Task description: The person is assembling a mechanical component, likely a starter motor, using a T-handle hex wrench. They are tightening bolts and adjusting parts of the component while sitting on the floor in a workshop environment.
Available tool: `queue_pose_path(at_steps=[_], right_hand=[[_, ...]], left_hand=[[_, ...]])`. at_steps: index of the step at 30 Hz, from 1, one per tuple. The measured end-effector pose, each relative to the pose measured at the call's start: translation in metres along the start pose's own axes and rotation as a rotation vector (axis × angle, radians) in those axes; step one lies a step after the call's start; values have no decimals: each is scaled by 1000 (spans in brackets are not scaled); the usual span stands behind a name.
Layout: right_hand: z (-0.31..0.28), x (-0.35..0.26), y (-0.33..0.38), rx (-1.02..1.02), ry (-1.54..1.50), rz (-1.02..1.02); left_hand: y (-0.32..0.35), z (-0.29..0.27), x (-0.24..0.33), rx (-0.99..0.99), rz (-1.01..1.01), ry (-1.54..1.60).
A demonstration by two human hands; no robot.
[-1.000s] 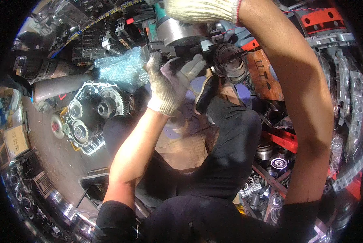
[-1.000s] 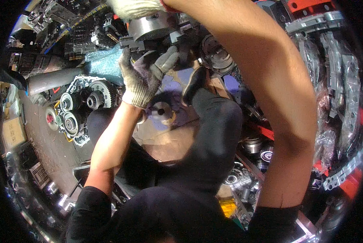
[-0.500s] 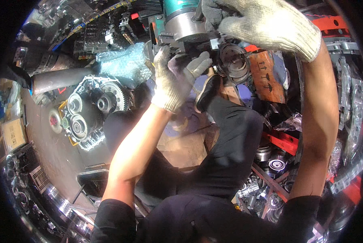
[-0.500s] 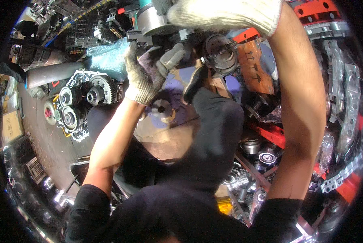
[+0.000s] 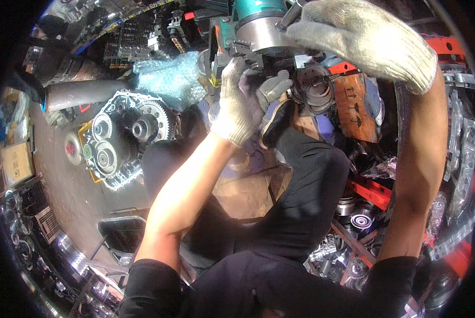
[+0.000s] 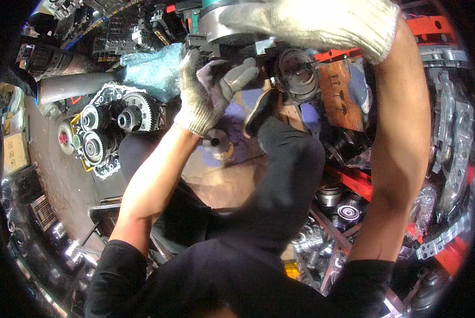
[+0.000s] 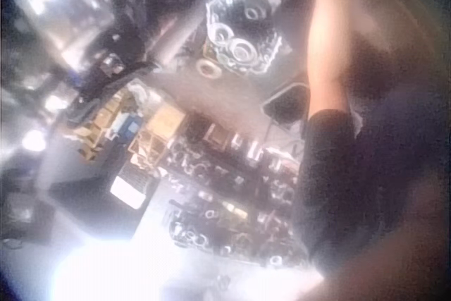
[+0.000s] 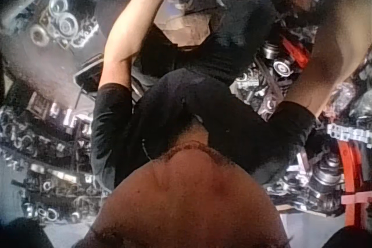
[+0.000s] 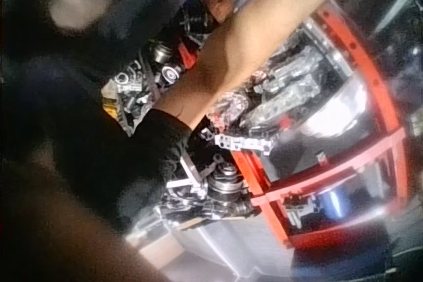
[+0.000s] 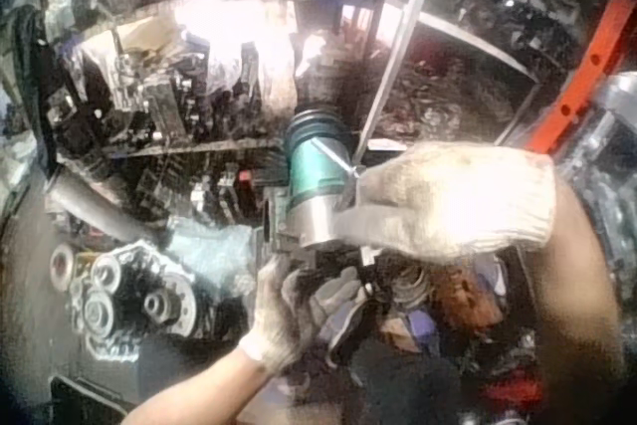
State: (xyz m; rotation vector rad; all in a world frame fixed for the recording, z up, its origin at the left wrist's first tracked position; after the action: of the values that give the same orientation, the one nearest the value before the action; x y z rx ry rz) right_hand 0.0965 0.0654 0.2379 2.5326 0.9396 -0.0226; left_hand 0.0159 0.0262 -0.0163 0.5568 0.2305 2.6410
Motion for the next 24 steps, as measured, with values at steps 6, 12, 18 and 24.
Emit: queue_pose_path(at_steps=[6,12,18,24], right_hand=[[9,44,-5,-41,-86,248],[-12,57,-34,237,-92,430],[-8,4,-29,216,-160,162],[10,-22,-27,568,467,-627]], left_hand=[[2,0,3,25,-16,34],[3,2,4,8,15,4],[1,-3,1,-8,-33,128],[2,-1,2,-26,-15,123]])
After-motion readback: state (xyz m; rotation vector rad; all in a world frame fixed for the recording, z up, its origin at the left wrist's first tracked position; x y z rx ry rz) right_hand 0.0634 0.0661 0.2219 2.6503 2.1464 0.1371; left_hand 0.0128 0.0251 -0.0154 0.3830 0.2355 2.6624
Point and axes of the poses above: each hand's wrist, its own y-axis away from the middle knuckle, its own z-axis out of the palm, x = y × z, the point moved 5 cm from there along -y, towards the middle knuckle, and after that the axes turned 3 degrees about -y, right-handed, at the moved point
